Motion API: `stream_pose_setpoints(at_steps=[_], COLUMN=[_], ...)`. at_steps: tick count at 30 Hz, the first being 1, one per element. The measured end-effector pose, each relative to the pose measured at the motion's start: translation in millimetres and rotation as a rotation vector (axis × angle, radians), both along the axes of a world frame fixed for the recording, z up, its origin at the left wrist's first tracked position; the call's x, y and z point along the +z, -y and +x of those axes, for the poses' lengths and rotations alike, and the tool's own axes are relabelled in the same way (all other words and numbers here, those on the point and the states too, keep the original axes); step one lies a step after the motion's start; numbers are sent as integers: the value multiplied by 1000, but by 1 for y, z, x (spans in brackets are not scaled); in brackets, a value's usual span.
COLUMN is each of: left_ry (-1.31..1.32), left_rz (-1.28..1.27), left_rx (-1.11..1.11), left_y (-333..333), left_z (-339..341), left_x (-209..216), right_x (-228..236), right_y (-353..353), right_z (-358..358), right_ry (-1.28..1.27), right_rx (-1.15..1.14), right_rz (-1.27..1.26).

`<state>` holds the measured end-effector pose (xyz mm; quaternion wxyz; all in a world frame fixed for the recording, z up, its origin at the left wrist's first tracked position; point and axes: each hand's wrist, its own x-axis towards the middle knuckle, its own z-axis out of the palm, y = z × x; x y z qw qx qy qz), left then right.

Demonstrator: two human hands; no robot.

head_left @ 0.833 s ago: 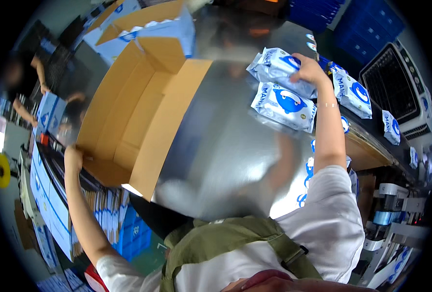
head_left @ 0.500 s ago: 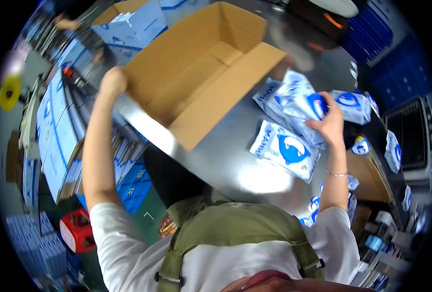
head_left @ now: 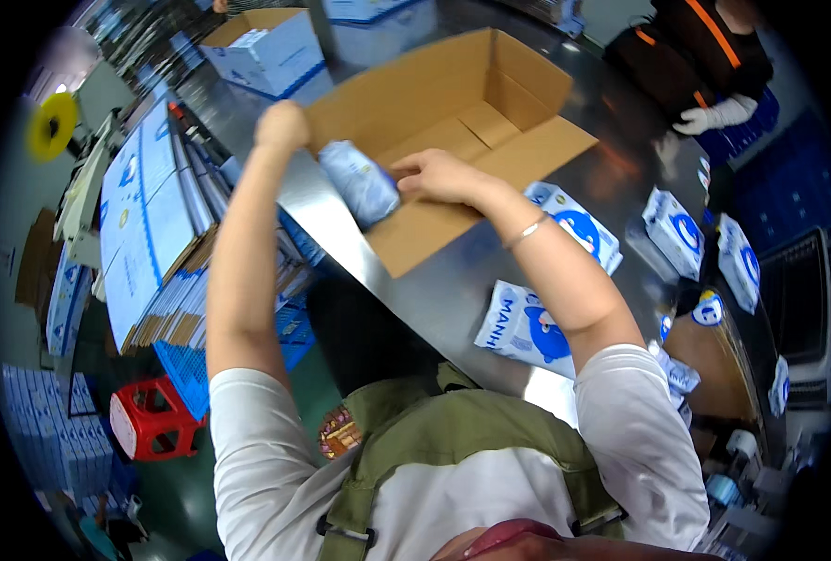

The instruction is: The person packs soft blue packages into cardboard boxes on a metal industrial table, occasionally reaching for stacks of flattened boxes to assemble them.

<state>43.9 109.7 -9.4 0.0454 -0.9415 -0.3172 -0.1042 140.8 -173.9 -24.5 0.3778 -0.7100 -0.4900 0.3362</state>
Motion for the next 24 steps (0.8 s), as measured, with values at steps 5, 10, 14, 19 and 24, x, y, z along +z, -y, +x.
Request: stream_pose_setpoints(at_steps=[5,10,14,19,24], left_ry=[99,568,217,-189,-214], left_rz=[8,-176,-309,-196,-432], left_rx=[91,-784,-1026,-895,-930], left_y=[15,261,376,379,365], left_z=[-14,-55,13,112,90], left_x=[22,42,-20,-67,-77], right_x=[30,23,-2,-18,-26], right_y=[153,386,452,441,401], right_z=[20,136,204,254,134], right_ry=[670,1255,1123,816,1087], right_rx=[-239,-910,-901,-841,-784], right_rz=[423,-255,-546,-511,-368])
